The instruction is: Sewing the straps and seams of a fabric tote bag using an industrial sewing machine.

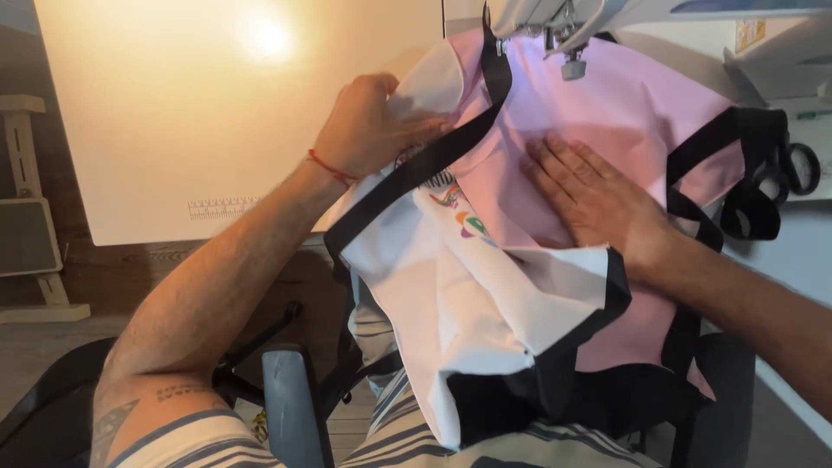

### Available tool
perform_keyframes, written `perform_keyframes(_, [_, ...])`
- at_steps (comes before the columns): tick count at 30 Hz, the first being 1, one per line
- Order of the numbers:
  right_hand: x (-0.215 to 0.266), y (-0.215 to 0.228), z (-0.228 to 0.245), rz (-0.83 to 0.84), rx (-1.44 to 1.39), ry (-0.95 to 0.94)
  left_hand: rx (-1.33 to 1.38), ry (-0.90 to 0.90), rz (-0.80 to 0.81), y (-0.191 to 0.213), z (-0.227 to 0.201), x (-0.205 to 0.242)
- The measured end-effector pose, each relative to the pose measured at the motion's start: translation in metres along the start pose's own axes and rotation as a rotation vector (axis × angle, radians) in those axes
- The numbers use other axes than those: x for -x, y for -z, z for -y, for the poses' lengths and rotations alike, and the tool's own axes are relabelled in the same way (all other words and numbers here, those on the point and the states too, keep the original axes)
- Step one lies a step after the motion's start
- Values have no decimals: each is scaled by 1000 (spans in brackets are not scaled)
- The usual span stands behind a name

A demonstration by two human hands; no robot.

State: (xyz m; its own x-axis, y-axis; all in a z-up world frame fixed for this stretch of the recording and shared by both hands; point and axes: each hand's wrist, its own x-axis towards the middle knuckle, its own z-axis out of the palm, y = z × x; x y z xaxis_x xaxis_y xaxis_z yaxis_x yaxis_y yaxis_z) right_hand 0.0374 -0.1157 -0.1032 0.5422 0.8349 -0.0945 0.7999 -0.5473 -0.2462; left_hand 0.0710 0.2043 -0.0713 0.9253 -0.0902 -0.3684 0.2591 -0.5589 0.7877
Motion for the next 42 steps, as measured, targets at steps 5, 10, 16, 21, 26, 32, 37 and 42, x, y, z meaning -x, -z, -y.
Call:
perform_keyframes(5, [0, 17, 1, -37, -33, 34, -345, -443, -341, -3, -14, 22])
perform_keyframes(10, [-13, 28, 18, -59, -171, -108, -556, -738, -451, -4, -15, 21])
perform_keyframes(16, [-14, -10, 16, -125, -140, 126, -646, -288, -328, -12, 15, -1])
perform_keyframes(21, [-2, -9, 2, 71, 302, 190, -313, -228, -222, 15, 18, -11])
perform_keyframes(26, [8, 20, -8, -40, -204, 212, -374, -246, -151, 18, 11, -8])
perform_keyframes(32, [5, 23, -23, -9, -219, 194, -737, -848, -221, 26, 6, -16])
perform_keyframes(37, [-13, 20, -25, 18, -333, 204, -644, -788, -35, 27, 8, -33])
perform_keyframes(42, [-54, 1, 15, -181, 26, -36, -315, -389, 79, 23, -2, -45])
